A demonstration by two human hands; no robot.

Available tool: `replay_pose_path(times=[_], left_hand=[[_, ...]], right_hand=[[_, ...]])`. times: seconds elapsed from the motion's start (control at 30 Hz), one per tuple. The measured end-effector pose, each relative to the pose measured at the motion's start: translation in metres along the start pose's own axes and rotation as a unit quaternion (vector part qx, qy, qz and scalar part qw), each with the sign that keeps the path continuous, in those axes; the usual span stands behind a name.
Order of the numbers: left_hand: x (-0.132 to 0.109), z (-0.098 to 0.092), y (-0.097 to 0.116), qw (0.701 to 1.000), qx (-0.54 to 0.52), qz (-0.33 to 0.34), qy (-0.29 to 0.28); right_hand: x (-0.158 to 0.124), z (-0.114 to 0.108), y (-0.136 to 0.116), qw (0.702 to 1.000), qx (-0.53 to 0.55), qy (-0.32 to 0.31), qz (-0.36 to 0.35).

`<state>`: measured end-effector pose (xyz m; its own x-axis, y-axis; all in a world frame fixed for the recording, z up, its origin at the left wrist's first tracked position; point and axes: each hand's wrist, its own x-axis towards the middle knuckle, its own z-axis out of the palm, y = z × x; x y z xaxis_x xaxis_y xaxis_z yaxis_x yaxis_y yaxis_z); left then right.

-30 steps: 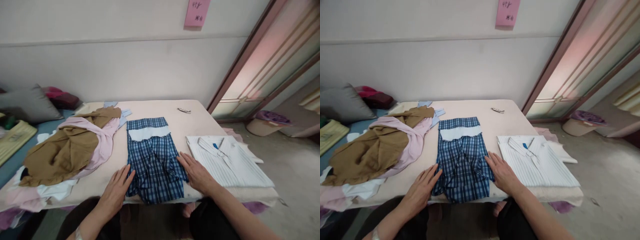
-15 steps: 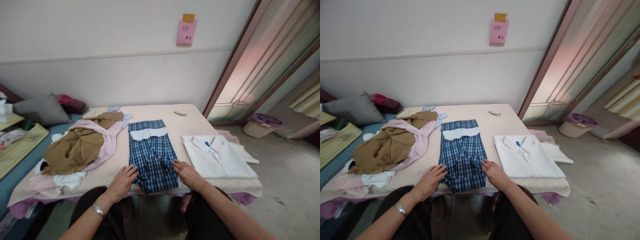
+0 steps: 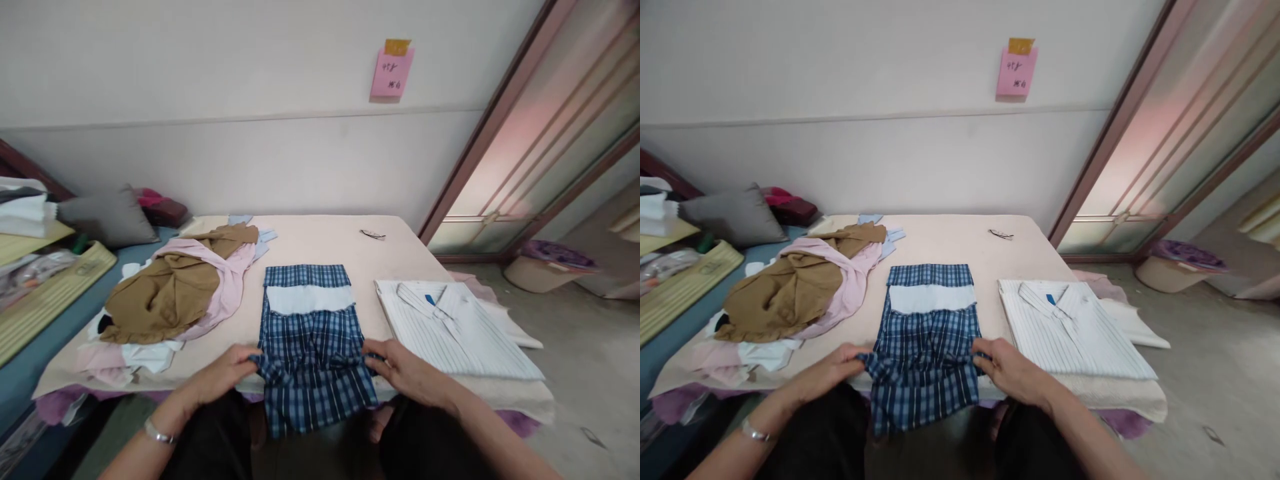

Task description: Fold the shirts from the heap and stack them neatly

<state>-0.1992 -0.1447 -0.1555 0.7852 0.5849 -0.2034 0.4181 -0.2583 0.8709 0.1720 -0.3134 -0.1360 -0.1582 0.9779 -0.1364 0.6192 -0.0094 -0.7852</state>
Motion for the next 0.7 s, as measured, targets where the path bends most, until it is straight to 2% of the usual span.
replay_pose_path(times=[0.03,0.1,0.17,0.23,0.3,0.37,0.43,0.5,0.6,0.7], left_hand=[[0.015,-0.01,0.0,0.996,-0.08,-0.012,0.027],[0.053,-0.026,-0.003,0.966,-0.232,-0.037,0.107],[0.097,-0.037,-0.008,0.91,-0.352,-0.06,0.21],[0.139,-0.041,-0.017,0.85,-0.439,-0.09,0.277],[0.172,-0.04,-0.03,0.811,-0.485,-0.137,0.298],[0.192,-0.037,-0.045,0.793,-0.5,-0.188,0.294],[0.202,-0.033,-0.059,0.798,-0.482,-0.213,0.293],[0.207,-0.032,-0.068,0.822,-0.435,-0.206,0.305],[0.212,-0.032,-0.075,0.857,-0.367,-0.186,0.31],[0.216,-0.034,-0.076,0.877,-0.319,-0.161,0.321]], right_hand=[[0.014,-0.011,0.001,0.999,0.046,0.014,-0.006],[0.052,-0.029,0.011,0.988,0.14,0.07,0.0],[0.097,-0.036,0.03,0.958,0.234,0.162,0.041],[0.139,-0.033,0.054,0.91,0.324,0.245,0.084],[0.171,-0.022,0.077,0.869,0.396,0.274,0.115],[0.189,-0.008,0.097,0.864,0.399,0.272,0.141],[0.196,0.002,0.111,0.88,0.347,0.28,0.163],[0.197,0.006,0.121,0.893,0.297,0.291,0.173],[0.2,0.001,0.128,0.904,0.26,0.287,0.182],[0.206,-0.007,0.132,0.919,0.152,0.302,0.203]])
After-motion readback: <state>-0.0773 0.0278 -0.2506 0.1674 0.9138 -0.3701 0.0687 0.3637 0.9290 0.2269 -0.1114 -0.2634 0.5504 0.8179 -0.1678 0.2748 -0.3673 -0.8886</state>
